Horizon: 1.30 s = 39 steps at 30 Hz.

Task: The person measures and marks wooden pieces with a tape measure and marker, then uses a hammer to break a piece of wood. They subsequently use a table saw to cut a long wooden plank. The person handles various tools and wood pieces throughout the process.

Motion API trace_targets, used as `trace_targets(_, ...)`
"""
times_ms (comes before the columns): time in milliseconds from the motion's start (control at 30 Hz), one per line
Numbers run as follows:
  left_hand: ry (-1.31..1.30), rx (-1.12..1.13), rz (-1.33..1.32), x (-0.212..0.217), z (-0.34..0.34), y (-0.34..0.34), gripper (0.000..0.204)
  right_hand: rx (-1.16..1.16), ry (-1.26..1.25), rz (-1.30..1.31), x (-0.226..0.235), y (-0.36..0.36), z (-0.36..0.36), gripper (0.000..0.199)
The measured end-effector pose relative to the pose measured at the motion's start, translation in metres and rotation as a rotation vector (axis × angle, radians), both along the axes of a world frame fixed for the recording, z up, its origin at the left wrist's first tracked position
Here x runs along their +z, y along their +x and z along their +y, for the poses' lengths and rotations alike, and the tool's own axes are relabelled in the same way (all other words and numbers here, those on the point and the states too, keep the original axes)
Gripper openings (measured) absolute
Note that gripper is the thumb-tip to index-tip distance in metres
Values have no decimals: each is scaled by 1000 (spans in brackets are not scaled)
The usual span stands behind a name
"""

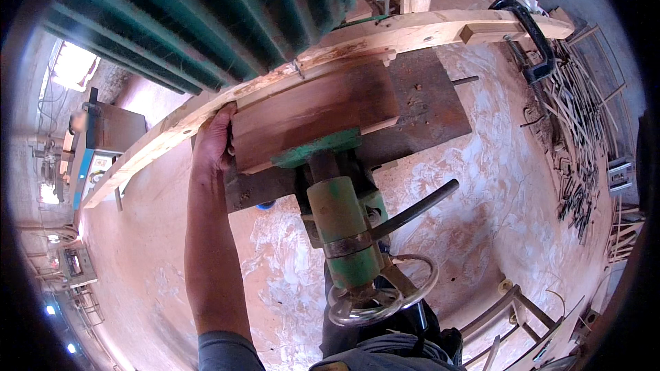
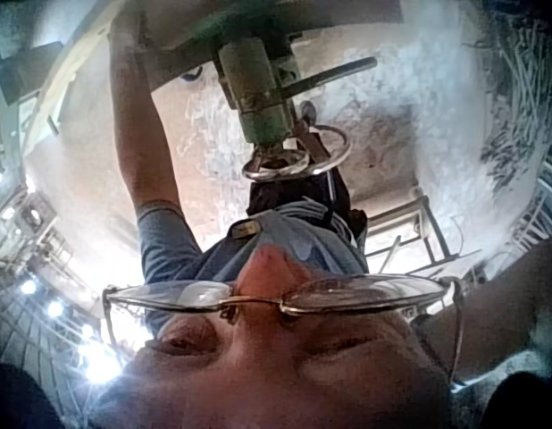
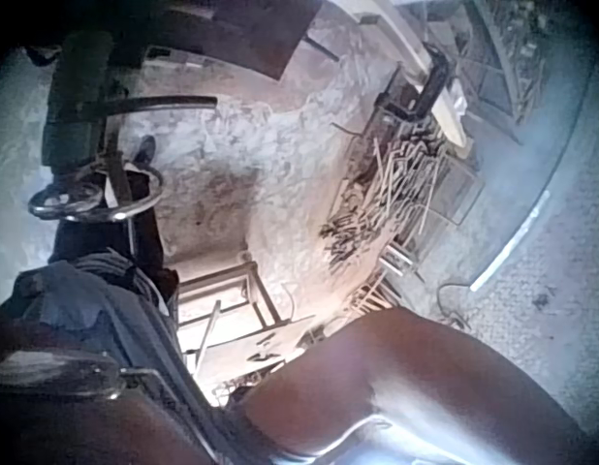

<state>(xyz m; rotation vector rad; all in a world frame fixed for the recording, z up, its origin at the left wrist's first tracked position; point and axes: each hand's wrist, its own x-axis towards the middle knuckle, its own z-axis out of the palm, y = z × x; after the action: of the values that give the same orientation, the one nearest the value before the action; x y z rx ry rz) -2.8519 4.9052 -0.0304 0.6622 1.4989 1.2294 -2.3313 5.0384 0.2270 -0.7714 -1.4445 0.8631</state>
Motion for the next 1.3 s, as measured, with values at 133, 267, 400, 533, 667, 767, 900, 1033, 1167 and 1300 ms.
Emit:
trace_targets(133, -22, 17, 11, -3, 2, -1, 19, 0, 3, -10, 0, 0, -1, 25)
trace_targets(267, -35, 21, 35, -1, 2, -2, 18, 2, 4, -17, -1, -1, -1, 25)
trace_targets(400, -10, 19, 15, 5, -1, 5, 18, 7, 5, -24, -2, -3, -1, 24)
trace_targets(533, 0, 28, -2, 10, -3, 11, 19, 14, 6, -35, -3, -6, -1, 24)
trace_targets(667, -58, -10, 32, 21, -5, 12, 20, 21, 7, -45, -4, -8, -1, 24)
trace_targets(767, -7, 72, -19, 18, -3, 24, 22, 22, 9, -55, -5, -8, -2, 24)
trace_targets(900, -56, 49, 28, 15, -3, 12, 25, 29, 9, -65, -5, -10, -3, 24)
trace_targets(1033, -125, -35, -16, 28, -14, -1, 25, 41, 16, -72, -1, -12, -4, 24)
trace_targets(1167, 36, 241, 457, 52, -58, 21, 20, 42, 28, -84, 9, -9, -6, 23)
trace_targets(1300, 504, -23, 486, 97, -90, 105, 20, 43, 31, -91, 12, -10, -10, 23)
